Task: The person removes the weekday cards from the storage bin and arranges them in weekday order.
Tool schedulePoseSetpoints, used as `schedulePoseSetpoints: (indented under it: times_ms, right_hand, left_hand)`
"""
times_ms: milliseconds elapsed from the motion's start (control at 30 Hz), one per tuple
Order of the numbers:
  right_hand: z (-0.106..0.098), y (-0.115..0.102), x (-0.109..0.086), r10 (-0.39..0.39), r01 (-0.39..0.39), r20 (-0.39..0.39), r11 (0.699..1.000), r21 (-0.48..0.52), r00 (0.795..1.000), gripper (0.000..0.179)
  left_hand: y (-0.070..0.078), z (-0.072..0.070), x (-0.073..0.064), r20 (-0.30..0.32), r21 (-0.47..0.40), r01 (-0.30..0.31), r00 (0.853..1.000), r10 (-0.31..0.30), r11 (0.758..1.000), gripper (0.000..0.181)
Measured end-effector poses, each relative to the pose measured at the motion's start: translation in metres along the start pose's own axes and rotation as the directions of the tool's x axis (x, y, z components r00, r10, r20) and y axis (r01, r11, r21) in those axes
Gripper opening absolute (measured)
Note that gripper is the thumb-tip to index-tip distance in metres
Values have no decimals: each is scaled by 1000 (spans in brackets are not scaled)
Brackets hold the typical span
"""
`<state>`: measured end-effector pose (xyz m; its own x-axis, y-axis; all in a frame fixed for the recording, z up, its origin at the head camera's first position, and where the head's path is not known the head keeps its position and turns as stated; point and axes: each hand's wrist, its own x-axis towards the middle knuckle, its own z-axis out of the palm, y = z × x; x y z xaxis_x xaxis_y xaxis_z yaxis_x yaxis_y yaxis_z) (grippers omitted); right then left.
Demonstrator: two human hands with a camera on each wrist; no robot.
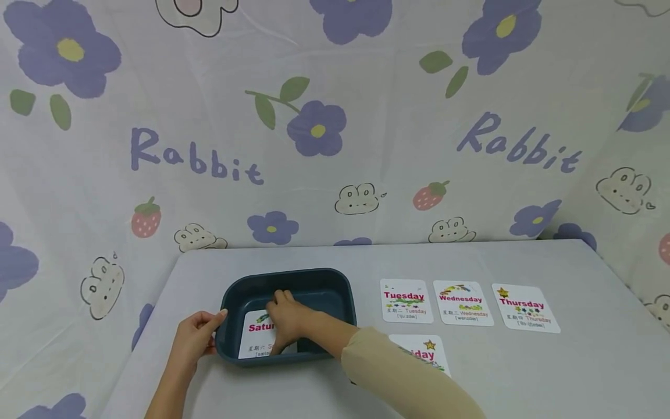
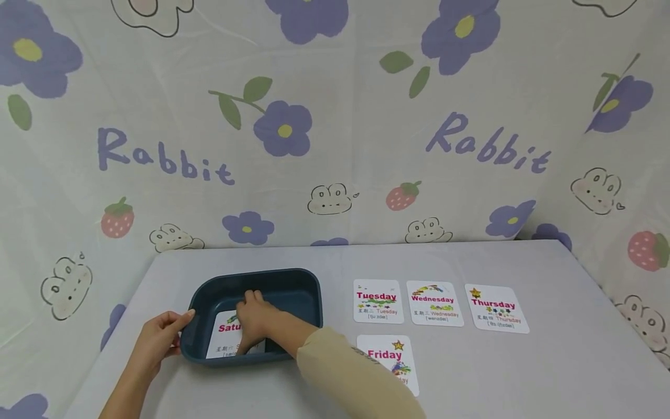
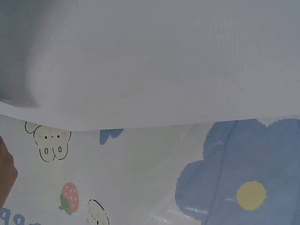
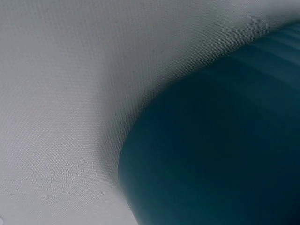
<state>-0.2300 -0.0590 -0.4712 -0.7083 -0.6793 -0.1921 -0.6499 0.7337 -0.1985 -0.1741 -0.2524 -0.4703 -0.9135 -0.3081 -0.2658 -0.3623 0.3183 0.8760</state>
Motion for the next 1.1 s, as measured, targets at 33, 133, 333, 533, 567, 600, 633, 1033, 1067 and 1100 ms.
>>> schedulePoseSetpoints:
  times_ms: [33,133,333,533,567,600,633,1033,1067,1100]
  right_hand:
    - [0,0,0,-3,3,0,1000,-2,1000,82]
    - [-2,0,-2,-15,15,-5,1000,-12,1000,82]
    - [-3,2,-4,-35,35,-10,999,-3,999,82]
    - [-4,4,-4,-29,29,-2,999,16,1000,82]
    - [-4,4,-4,-28,28,0,999,17,1000,82]
    - [-4,4,-4,-27,27,1,1000,16,1000,82]
    - [-4,4,-4,-26,26,2,1000,16,1000,83]
    - [-11,11,-5,-37,37,-5,998,55,999,91]
    - [-13,13,-5,-34,35,-6,997,63,999,91]
    - [-15,15,-5,-30,31,-9,997,71,1000,92]
  left_hand:
    - [0,0,0,1,0,1,1000,-1,1000,34]
    - [-1,0,0,4,-3,1,1000,-1,1000,34]
    - [-3,-1,2,7,3,2,1000,-2,1000,37]
    - [-2,-1,2,13,6,1,1000,-1,1000,38]
    - [-2,-1,1,14,7,1,1000,-1,1000,38]
    - [-1,-2,1,13,7,1,1000,-1,1000,38]
    - [-1,-2,1,13,7,1,1000,-1,1000,37]
    - [1,-3,-1,15,4,4,1000,-4,1000,39]
    - [1,-3,-2,17,2,5,1000,-5,1000,39]
    - [2,-3,-2,19,0,6,1000,-6,1000,39]
